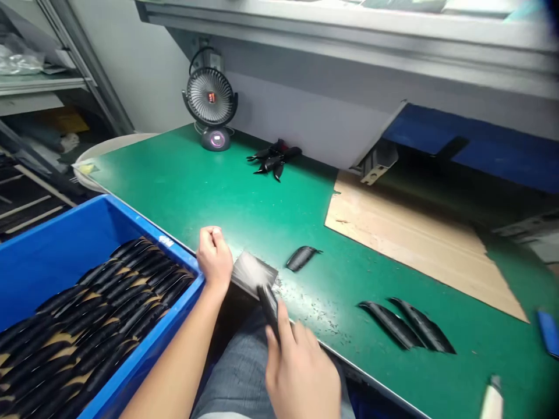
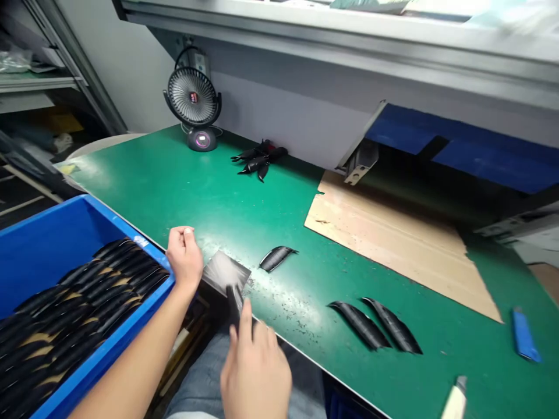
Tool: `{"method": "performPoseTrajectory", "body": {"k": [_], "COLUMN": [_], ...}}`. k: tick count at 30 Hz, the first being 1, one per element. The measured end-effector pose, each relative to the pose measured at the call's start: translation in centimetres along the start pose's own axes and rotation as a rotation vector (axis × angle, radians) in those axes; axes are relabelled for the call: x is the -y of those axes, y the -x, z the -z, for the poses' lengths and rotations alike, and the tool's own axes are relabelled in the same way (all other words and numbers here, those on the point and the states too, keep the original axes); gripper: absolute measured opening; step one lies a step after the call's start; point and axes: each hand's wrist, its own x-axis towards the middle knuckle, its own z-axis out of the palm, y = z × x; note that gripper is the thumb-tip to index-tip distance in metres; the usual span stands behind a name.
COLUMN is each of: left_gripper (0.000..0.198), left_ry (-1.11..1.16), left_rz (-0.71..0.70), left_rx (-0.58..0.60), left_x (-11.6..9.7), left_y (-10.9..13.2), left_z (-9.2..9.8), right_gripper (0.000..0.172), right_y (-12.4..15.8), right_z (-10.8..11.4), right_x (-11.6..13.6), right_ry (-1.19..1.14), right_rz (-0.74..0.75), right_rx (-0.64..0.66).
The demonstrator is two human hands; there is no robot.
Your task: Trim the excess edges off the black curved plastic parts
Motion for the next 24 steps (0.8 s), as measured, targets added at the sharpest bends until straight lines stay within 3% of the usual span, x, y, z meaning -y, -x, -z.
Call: {"method": "performPoseTrajectory", "body": {"k": [3,5,8,11,13,16,21,24], "left_gripper": [0.026,0.030,0.029,0.030,0.034,0.039,0.039,0.041], "left_ry": [-0.022,-0.023,-0.041,-0.101,-0.140,-0.177,-0.387,-0.516], "left_rz": [-0.077,-0.218,-0.487,-0.642,-0.678,-0.694,-0.804,-0.907], "left_rx": [0.135,0.327,0.656,0.837,0.878,0.881,0.737,0.740], "left_x": [-1.2,-3.1,-6.3,-8.2,-8.5,-8.3,-9.3,-10.2], "left_y": [0.0,0.7,3.1,6.0,7.5,8.9,9.5,9.6], "left_z": [0.3,0.1,-1.3,-3.4,-4.3,-4.5,-3.3,-3.1], "right_gripper": [0.046,0.042,0.022,0.035,0.043,0.048,0.036,0.036], "right_y": [3.9,4.1,0.6,-3.7,-4.9,-3.4,2.5,3.1], "right_z": [1.1,1.3,0.8,-0.3,-0.6,0.3,4.0,4.6], "right_x": [-4.1,-7.3,-10.8,-11.8,-11.7,-12.2,-17.5,-19.8], "right_ry": [-0.069,-0.126,-0.169,-0.172,-0.162,-0.127,0.031,0.091], "right_rz": [-0.054,-0.141,-0.191,-0.166,-0.146,-0.186,-0.614,-0.738], "right_rx": [-0.075,-0.122,-0.105,-0.036,-0.014,-0.008,-0.015,0.064]}}
